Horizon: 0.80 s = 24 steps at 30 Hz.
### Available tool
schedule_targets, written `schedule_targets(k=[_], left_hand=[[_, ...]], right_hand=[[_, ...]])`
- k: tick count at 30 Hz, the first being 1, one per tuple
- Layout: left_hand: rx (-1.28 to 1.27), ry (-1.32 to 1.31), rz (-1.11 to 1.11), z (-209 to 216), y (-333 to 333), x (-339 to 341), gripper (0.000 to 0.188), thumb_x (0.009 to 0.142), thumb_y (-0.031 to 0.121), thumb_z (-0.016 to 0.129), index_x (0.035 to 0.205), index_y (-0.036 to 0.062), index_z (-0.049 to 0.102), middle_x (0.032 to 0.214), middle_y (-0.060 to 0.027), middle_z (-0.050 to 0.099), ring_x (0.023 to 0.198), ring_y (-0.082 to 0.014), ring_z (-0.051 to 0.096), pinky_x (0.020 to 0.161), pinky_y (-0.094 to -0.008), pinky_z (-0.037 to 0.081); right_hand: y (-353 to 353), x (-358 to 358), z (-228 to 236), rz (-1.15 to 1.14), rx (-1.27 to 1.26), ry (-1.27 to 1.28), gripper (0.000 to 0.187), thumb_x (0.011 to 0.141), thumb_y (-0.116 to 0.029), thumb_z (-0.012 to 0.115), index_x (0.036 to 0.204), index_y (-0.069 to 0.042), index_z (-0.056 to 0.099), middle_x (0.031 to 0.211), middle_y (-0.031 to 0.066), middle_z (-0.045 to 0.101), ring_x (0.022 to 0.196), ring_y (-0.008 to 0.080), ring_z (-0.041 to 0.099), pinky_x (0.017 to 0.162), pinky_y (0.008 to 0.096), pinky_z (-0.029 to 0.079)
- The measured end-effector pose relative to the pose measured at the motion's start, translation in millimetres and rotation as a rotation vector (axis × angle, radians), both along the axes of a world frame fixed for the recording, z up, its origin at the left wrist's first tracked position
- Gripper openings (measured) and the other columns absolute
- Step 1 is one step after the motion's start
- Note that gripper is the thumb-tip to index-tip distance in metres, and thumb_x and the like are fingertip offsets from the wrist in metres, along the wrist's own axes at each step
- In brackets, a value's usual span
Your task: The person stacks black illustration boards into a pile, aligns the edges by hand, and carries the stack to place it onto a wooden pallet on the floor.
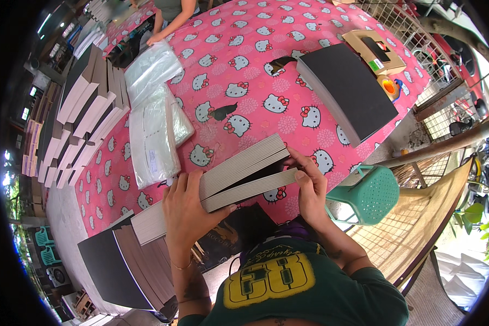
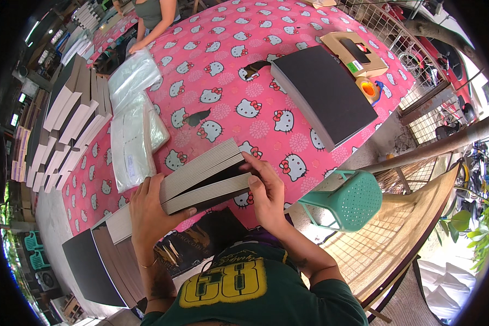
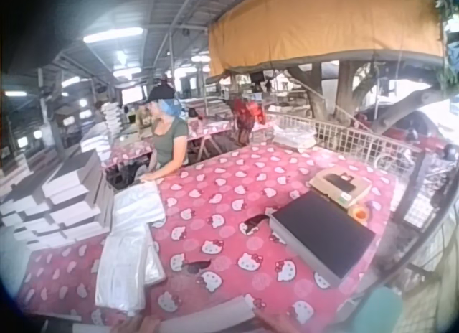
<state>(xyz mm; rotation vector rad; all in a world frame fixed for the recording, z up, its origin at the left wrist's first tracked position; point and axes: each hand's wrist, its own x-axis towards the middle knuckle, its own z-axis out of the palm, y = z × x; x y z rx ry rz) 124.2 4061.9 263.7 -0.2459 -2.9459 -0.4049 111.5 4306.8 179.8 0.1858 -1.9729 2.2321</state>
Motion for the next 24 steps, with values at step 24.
schedule_targets(k=[24], left_hand=[[-0.019, 0.001, 0.000, 0.0, -0.6, -0.3, 0.077, 0.056, 0.047, 0.091, 0.111, 0.0056, 0.058, 0.093, -0.0121, 0.061, 0.088, -0.0332, 0.063, 0.075, -0.0448, 0.047]], right_hand=[[3.4, -12.5, 2.9, 0.065, 0.051, 0.040, 0.059, 0.088, -0.011, 0.041, 0.145, 0.004, 0.049, 0.116, 0.0133, 0.059, 0.110, 0.0219, 0.052, 0.101, 0.0342, 0.039]])
